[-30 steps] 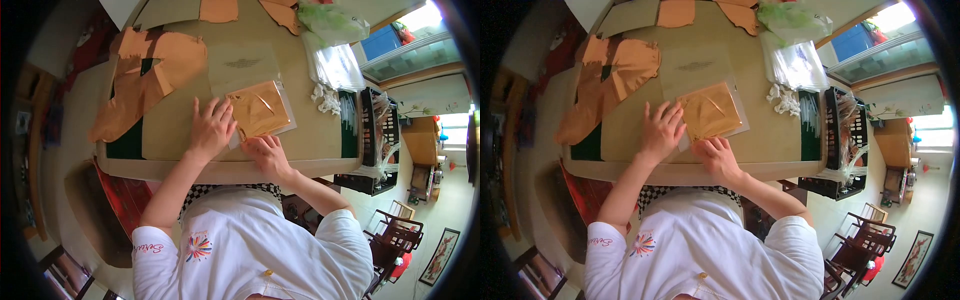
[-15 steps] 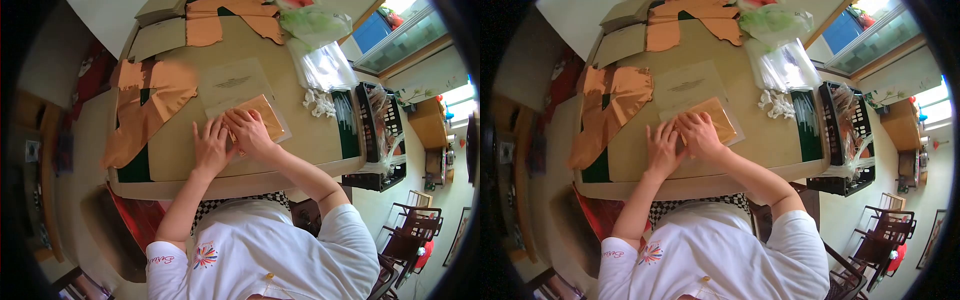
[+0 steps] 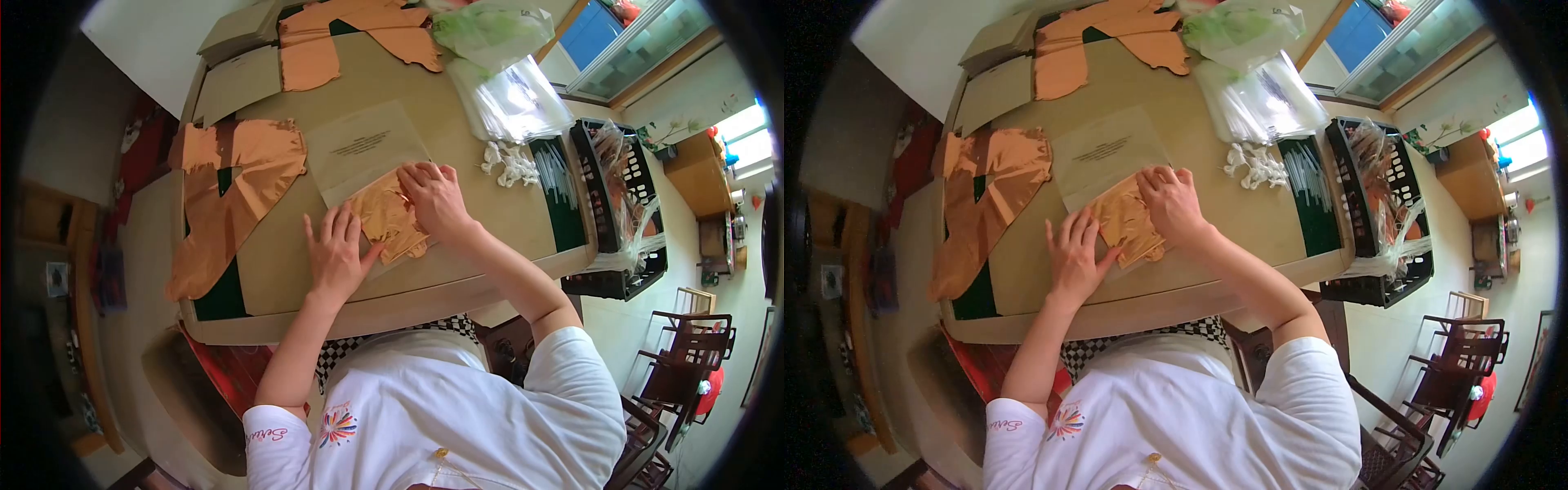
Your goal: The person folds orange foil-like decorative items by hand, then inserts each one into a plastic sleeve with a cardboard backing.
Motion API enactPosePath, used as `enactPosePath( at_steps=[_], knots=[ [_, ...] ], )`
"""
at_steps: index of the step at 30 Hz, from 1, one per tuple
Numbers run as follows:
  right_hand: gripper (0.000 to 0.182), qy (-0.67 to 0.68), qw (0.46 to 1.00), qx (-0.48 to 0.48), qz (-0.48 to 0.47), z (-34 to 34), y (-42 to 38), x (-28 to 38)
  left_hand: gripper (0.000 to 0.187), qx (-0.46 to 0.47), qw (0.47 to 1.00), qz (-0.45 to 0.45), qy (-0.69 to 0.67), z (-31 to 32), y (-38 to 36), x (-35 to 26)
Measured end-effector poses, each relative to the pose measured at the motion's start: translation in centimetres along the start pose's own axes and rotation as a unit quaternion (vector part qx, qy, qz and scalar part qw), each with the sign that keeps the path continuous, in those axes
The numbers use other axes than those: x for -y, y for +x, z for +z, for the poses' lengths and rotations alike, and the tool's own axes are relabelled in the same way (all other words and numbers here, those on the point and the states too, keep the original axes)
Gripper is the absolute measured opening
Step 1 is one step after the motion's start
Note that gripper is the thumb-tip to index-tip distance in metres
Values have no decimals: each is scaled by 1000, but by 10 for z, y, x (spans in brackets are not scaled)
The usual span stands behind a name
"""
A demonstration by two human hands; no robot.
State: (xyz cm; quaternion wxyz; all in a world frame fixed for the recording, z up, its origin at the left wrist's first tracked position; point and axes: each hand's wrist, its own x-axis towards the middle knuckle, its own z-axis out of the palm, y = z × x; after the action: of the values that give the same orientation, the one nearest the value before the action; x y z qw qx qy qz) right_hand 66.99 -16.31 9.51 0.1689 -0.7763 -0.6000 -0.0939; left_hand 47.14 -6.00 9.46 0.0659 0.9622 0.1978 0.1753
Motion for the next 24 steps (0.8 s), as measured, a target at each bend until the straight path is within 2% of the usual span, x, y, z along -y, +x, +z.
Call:
enactPosePath(
  at_steps=[8, 14, 19, 24],
  knots=[
    [53, 13, 1000, -11, 11, -2, -9, -11, 55, -1, 1000, 2, -2, -1, 0, -1],
    [43, 39, 996, 28, -77, -15, -58, 10, 58, 1, 1000, -2, 7, 4, -3, 0],
    [49, 0, 999, 48, -8, -38, -98, -5, 57, 3, 1000, 4, 16, 5, -4, 1],
    [47, -34, 997, 53, 37, -50, -102, -10, 57, -6, 999, 17, 31, 3, -4, 1]
  ],
)
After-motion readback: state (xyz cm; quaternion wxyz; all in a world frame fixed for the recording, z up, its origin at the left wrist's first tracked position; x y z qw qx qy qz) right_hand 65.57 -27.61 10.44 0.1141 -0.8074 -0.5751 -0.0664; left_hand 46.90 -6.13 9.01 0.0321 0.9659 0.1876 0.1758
